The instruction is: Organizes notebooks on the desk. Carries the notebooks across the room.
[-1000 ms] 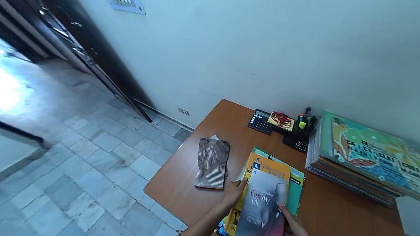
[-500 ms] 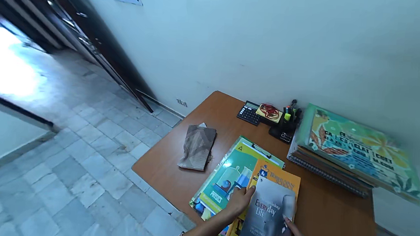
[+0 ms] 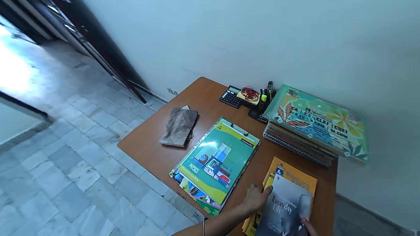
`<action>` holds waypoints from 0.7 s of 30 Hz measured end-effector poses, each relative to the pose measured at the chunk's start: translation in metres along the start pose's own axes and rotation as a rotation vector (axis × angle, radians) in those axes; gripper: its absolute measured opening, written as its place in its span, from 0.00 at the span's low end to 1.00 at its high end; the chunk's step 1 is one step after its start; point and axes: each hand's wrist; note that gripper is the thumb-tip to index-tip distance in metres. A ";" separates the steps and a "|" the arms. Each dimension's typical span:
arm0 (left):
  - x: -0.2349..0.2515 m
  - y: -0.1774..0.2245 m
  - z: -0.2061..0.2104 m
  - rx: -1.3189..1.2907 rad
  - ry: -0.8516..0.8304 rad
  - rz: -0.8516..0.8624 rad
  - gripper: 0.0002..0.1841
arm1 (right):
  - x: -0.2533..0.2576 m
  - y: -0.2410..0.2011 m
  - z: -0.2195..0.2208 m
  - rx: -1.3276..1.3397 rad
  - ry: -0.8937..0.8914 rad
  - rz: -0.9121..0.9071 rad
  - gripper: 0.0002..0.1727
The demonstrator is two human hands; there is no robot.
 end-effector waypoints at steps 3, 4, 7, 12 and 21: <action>-0.001 -0.002 -0.005 -0.053 -0.039 0.022 0.35 | 0.003 0.002 -0.002 -0.054 -0.002 -0.013 0.33; -0.003 -0.001 -0.011 -0.082 -0.041 0.042 0.34 | 0.002 0.001 -0.001 -0.074 0.004 -0.019 0.34; -0.009 -0.004 -0.043 -0.149 0.049 0.160 0.30 | -0.012 -0.002 0.010 -0.219 0.064 -0.135 0.33; -0.019 -0.026 -0.145 -0.183 0.319 0.194 0.25 | -0.056 -0.018 0.052 -0.682 0.281 -0.448 0.49; 0.005 -0.091 -0.265 0.141 0.325 -0.067 0.34 | -0.098 -0.017 0.220 -0.369 -0.071 -0.413 0.32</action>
Point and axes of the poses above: each hand's wrist, its own x-axis towards the middle knuckle, its own z-axis out of the palm, y = z × x, and after that the axes turned 3 degrees about y, right-handed
